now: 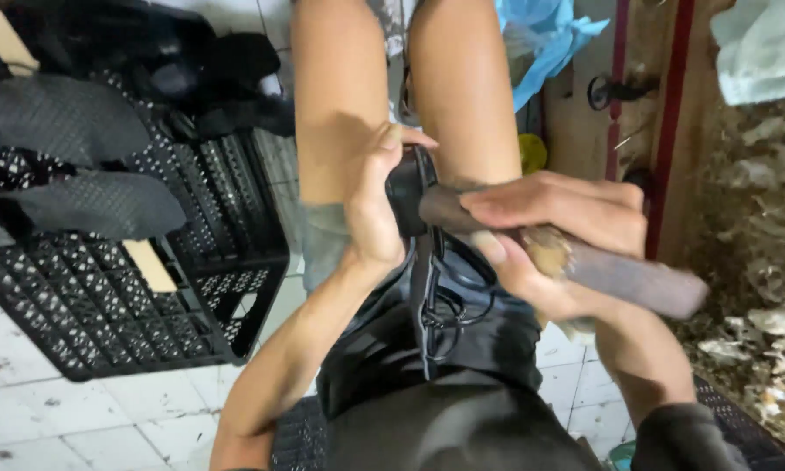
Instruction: Assembling sandals by attaching uppers to soles, hammering to secure the bond, and trimming excess material.
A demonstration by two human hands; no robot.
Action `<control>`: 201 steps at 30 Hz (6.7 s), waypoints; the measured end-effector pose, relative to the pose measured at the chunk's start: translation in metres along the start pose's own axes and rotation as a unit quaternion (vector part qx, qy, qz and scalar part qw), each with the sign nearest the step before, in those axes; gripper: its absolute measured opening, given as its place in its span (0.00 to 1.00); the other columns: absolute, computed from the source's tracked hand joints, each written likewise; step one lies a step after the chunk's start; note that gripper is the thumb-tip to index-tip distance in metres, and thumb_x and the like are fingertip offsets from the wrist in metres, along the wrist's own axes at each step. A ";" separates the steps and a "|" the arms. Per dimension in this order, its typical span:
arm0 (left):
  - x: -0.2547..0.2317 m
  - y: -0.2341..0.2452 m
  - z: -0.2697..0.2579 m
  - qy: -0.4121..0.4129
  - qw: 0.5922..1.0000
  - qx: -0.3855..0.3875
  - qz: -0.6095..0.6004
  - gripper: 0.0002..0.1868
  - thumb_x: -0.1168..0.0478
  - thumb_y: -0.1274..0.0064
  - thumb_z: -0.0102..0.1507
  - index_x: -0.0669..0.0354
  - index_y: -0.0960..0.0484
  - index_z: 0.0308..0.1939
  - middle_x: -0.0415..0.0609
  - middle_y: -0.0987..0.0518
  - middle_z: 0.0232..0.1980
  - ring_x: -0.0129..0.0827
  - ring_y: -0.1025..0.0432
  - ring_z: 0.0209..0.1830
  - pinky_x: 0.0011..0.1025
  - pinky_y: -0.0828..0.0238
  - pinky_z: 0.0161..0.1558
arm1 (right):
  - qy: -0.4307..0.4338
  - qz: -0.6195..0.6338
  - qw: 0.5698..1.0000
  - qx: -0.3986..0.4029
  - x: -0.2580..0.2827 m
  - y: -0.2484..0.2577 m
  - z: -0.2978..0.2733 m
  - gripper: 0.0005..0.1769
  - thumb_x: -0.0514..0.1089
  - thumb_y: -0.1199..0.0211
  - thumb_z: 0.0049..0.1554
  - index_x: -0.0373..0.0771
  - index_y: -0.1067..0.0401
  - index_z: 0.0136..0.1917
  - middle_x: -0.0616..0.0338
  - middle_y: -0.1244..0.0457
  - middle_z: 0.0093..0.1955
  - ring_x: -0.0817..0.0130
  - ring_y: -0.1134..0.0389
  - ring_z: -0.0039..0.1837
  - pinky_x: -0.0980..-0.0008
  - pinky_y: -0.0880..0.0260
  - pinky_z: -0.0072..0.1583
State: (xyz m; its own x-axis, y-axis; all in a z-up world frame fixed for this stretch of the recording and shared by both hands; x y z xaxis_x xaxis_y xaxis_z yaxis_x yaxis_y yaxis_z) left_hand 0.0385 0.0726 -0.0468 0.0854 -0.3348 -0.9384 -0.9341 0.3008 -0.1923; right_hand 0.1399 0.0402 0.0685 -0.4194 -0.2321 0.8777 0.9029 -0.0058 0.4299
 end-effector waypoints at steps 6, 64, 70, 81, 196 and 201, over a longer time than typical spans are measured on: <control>0.081 0.012 0.009 0.154 0.966 -0.091 -0.185 0.13 0.59 0.67 0.51 0.62 0.27 0.24 0.48 0.32 0.23 0.30 0.37 0.17 0.23 0.40 0.17 | -0.055 0.053 0.997 0.031 -0.050 -0.016 -0.015 0.09 0.41 0.46 0.50 0.30 0.33 0.36 0.48 0.35 0.34 0.70 0.32 0.29 0.81 0.32 0.29; 0.080 0.015 0.005 0.217 0.948 0.231 -0.022 0.53 0.62 0.29 0.35 0.51 0.46 0.58 0.48 0.36 0.49 0.30 0.39 0.45 0.32 0.30 0.43 | -0.095 0.080 0.992 0.039 -0.065 -0.018 -0.044 0.05 0.37 0.42 0.43 0.33 0.29 0.35 0.50 0.34 0.39 0.60 0.32 0.34 0.69 0.33 0.32; 0.083 0.010 -0.024 0.170 0.961 0.165 -0.145 0.50 0.62 0.36 0.45 0.45 0.55 0.63 0.56 0.41 0.58 0.37 0.37 0.47 0.34 0.28 0.40 | -0.132 0.105 0.986 0.021 -0.062 -0.004 -0.045 0.09 0.38 0.40 0.43 0.31 0.29 0.38 0.50 0.36 0.37 0.62 0.35 0.33 0.67 0.34 0.34; 0.032 0.000 -0.032 0.250 0.912 0.318 0.074 0.38 0.52 0.49 0.50 0.54 0.48 0.60 0.50 0.34 0.58 0.34 0.36 0.53 0.25 0.41 0.52 | 0.029 -0.239 0.966 0.097 -0.034 -0.006 -0.056 0.37 0.62 0.30 0.45 0.34 0.41 0.54 0.57 0.38 0.37 0.75 0.37 0.35 0.75 0.30 0.42; 0.078 0.015 -0.029 0.299 0.929 0.213 -0.048 0.59 0.67 0.39 0.39 0.37 0.65 0.63 0.61 0.39 0.53 0.44 0.33 0.49 0.35 0.36 0.53 | -0.419 0.183 0.886 -0.078 -0.087 -0.020 -0.113 0.10 0.39 0.38 0.45 0.36 0.31 0.42 0.55 0.36 0.40 0.78 0.41 0.33 0.83 0.43 0.37; 0.090 0.014 -0.030 0.335 0.921 0.196 -0.022 0.60 0.64 0.37 0.36 0.34 0.63 0.61 0.66 0.47 0.62 0.45 0.46 0.60 0.31 0.38 0.53 | -0.445 0.286 0.841 -0.114 -0.099 -0.026 -0.126 0.09 0.35 0.39 0.44 0.31 0.33 0.40 0.45 0.36 0.40 0.76 0.46 0.21 0.84 0.45 0.24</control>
State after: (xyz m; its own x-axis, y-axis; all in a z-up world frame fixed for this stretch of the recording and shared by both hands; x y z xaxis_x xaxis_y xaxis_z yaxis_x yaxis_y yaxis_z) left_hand 0.0227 0.0204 -0.1251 -0.2358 -0.7913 -0.5642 -0.7269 0.5289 -0.4380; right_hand 0.1697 -0.0597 -0.0560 0.2763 0.5595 0.7814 0.9334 -0.3500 -0.0794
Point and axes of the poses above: each hand's wrist, its own z-axis towards the middle knuckle, its own y-axis out of the back of the hand, x = y × z, the point moved 8 cm from there along z, towards the middle knuckle
